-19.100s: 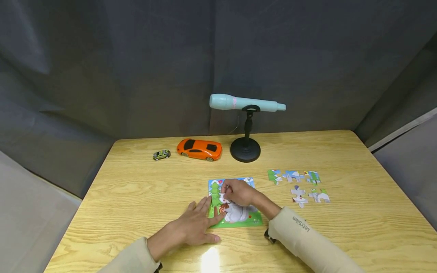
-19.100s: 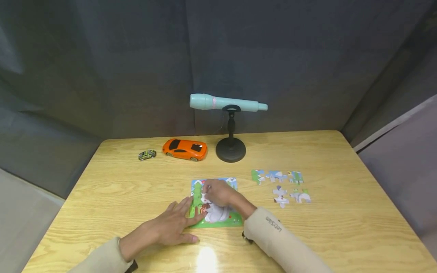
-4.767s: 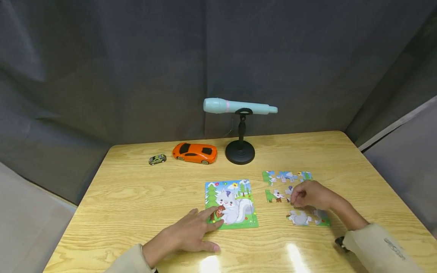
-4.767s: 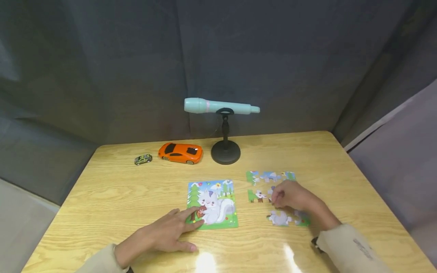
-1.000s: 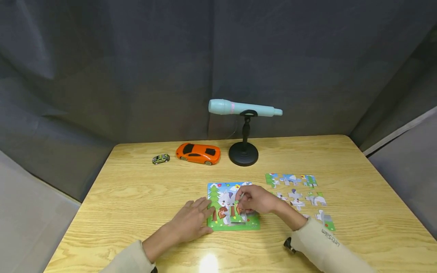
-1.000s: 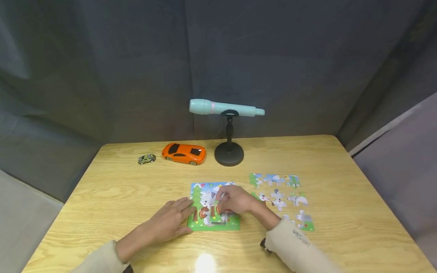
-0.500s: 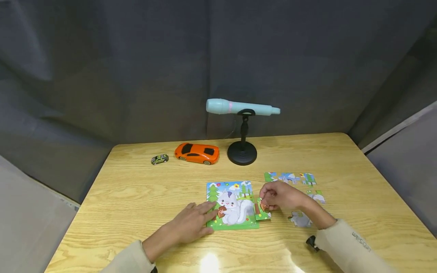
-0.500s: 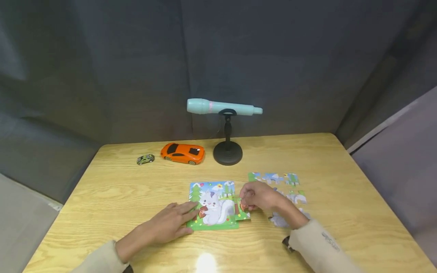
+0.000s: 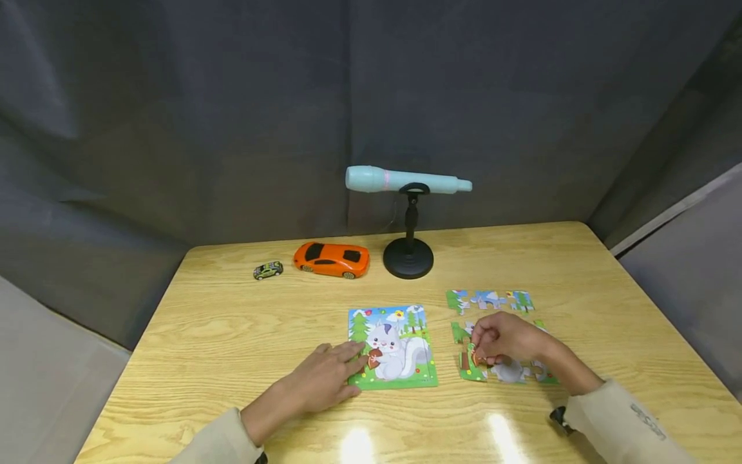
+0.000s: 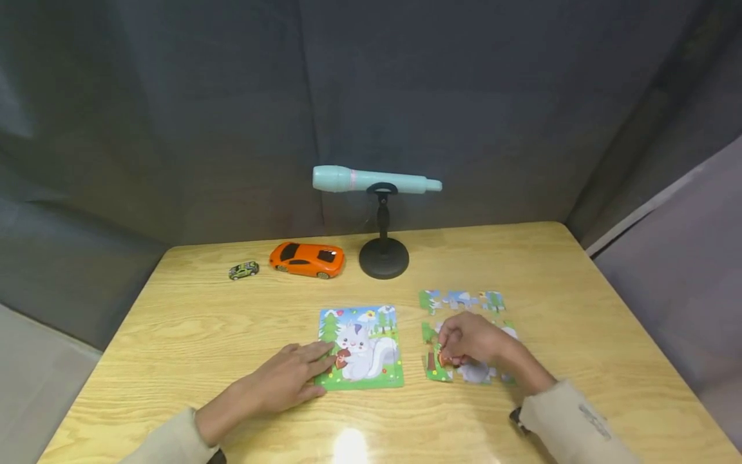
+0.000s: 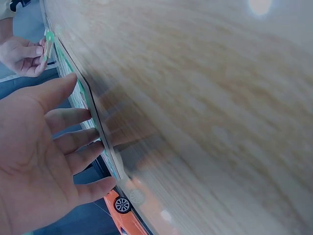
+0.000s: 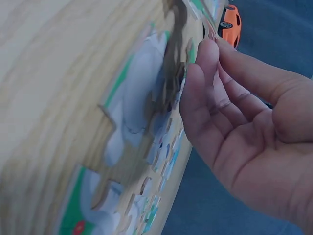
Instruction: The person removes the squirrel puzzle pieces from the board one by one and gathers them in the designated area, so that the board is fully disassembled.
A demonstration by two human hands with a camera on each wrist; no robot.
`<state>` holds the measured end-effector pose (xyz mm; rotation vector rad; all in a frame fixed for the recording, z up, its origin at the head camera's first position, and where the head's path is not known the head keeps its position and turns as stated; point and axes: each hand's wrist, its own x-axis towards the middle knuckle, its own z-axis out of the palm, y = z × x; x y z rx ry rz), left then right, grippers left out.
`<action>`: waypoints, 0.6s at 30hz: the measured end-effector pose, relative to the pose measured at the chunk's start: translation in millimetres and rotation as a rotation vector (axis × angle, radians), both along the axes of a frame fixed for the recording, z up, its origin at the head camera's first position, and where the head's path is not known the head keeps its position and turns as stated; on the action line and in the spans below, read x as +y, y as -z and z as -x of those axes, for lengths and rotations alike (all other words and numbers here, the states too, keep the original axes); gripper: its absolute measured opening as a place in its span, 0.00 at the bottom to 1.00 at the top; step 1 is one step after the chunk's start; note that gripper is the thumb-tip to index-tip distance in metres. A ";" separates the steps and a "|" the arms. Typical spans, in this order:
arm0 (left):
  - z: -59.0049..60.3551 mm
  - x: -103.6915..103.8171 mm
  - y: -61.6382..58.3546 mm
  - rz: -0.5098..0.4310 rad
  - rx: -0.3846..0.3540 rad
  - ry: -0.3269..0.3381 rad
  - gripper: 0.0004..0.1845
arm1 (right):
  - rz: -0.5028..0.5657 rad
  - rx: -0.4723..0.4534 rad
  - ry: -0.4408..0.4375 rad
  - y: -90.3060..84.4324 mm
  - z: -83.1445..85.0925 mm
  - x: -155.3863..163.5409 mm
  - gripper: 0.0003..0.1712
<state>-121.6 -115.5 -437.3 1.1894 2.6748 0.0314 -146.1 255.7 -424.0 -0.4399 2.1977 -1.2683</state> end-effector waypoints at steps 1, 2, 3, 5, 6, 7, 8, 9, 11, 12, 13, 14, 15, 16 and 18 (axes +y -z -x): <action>0.0 0.2 0.4 0.001 -0.002 -0.002 0.32 | -0.008 0.011 0.001 1.3 -0.6 1.0 0.07; 0.1 0.4 0.7 0.002 0.000 -0.003 0.32 | -0.014 0.020 0.005 2.5 -1.3 1.7 0.07; 0.1 0.6 1.0 0.003 -0.001 -0.003 0.32 | -0.021 0.031 0.009 3.8 -2.0 2.1 0.07; 0.2 0.2 1.4 0.005 -0.004 -0.007 0.32 | -0.041 0.052 0.020 5.6 -2.6 1.8 0.07; 0.3 0.2 1.7 0.005 -0.003 -0.007 0.32 | -0.049 0.063 0.026 6.5 -3.1 1.4 0.07; 0.4 0.2 1.8 0.005 -0.003 -0.005 0.32 | -0.056 0.072 0.033 7.2 -3.6 1.0 0.06; 0.5 0.2 1.9 0.005 -0.003 -0.003 0.32 | -0.068 0.079 0.044 7.7 -4.1 0.3 0.06; 0.5 0.3 2.2 0.005 -0.005 -0.003 0.32 | -0.080 0.091 0.051 8.5 -4.5 -0.2 0.06; 0.7 0.4 2.3 0.007 -0.003 0.000 0.32 | -0.113 0.106 0.074 9.5 -5.3 -1.7 0.06; 0.7 0.5 2.3 0.008 -0.003 -0.001 0.32 | -0.130 0.119 0.083 9.9 -5.5 -2.4 0.05; 0.7 0.5 2.3 0.010 -0.003 -0.001 0.32 | -0.142 0.131 0.091 10.0 -5.7 -3.2 0.05; 0.7 0.5 2.3 0.011 -0.002 -0.002 0.32 | -0.151 0.142 0.097 10.1 -5.7 -4.1 0.05; 0.7 0.5 2.2 0.012 -0.003 -0.003 0.32 | -0.157 0.152 0.101 10.2 -5.8 -4.9 0.04; 0.7 0.5 2.0 0.012 -0.005 -0.004 0.32 | -0.165 0.158 0.108 10.0 -6.0 -5.7 0.04; 0.5 0.6 1.7 0.012 -0.007 -0.005 0.32 | -0.176 0.173 0.118 9.8 -6.1 -7.4 0.04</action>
